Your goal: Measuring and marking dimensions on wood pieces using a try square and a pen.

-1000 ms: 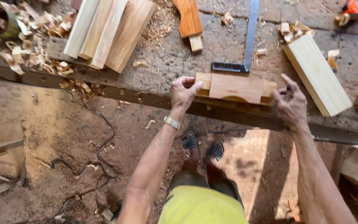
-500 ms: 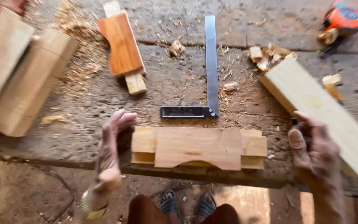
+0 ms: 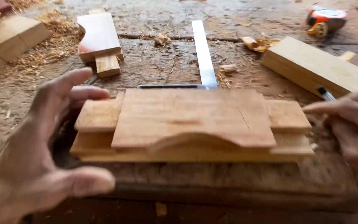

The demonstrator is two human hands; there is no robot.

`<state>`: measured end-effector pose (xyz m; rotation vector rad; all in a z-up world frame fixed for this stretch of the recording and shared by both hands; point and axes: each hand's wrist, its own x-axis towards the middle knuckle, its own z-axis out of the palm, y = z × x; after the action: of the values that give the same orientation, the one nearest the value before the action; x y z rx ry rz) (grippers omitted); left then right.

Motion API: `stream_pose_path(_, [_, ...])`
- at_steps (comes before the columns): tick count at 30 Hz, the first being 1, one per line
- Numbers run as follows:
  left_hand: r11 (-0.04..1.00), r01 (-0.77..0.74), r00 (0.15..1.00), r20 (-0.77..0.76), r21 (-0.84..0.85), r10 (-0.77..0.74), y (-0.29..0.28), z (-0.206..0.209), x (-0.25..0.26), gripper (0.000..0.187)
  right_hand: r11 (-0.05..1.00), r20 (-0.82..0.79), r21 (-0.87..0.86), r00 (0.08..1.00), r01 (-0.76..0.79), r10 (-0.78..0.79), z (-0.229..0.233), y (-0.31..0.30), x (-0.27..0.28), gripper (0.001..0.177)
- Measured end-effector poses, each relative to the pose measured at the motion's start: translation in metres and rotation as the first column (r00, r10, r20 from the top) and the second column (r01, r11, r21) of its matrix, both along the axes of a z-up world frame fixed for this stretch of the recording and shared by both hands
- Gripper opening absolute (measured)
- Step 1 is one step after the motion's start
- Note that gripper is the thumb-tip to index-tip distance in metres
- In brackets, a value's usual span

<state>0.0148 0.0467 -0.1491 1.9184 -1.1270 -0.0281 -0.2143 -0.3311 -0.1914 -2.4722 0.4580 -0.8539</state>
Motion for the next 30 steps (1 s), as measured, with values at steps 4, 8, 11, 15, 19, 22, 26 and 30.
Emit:
stream_pose_path(4, [1.000, 0.000, 1.000, 0.002, -0.028, 0.000, 0.007, 0.006, 0.001, 0.118, 0.995, -0.087, -0.070, 0.993, 0.072, -0.078, 0.039, 0.035, 0.000, 0.033])
stream_pose_path(8, [0.938, 0.242, 0.959, -0.087, -0.247, -0.270, 0.009, 0.003, 0.012, 0.104, 0.940, -0.138, 0.331, 0.990, 0.084, -0.040, 0.047, 0.030, -0.004, 0.039])
stream_pose_path(11, [0.901, 0.258, 0.959, -0.021, -0.349, -0.283, 0.012, -0.002, 0.009, 0.091, 0.982, -0.064, 0.190, 0.997, -0.018, 0.030, 0.044, 0.028, -0.013, 0.039])
stream_pose_path(15, [0.917, 0.298, 0.937, 0.262, -0.264, -0.229, 0.000, 0.004, 0.005, 0.094, 0.951, 0.185, -0.014, 0.934, -0.308, 0.305, 0.043, 0.013, 0.006, 0.066])
stream_pose_path(19, [0.913, 0.334, 0.920, 0.292, -0.232, -0.262, -0.012, 0.004, 0.017, 0.089, 0.851, -0.082, -0.227, 0.880, -0.473, 0.468, 0.049, 0.017, 0.039, 0.092])
stream_pose_path(22, [0.882, 0.401, 0.899, 0.290, -0.248, -0.328, -0.016, -0.001, 0.026, 0.081, 0.900, -0.207, -0.236, 0.923, -0.368, 0.323, 0.055, 0.034, 0.049, 0.099])
stream_pose_path(26, [0.904, 0.357, 0.926, 0.219, -0.237, -0.309, -0.014, 0.003, 0.018, 0.070, 0.989, -0.324, 0.102, 0.936, -0.109, 0.136, 0.071, 0.070, 0.044, 0.091])
stream_pose_path(30, [0.914, 0.339, 0.929, 0.233, -0.225, -0.287, -0.012, 0.003, 0.019, 0.075, 0.993, -0.343, 0.074, 0.932, -0.096, 0.116, 0.073, 0.074, 0.047, 0.092])
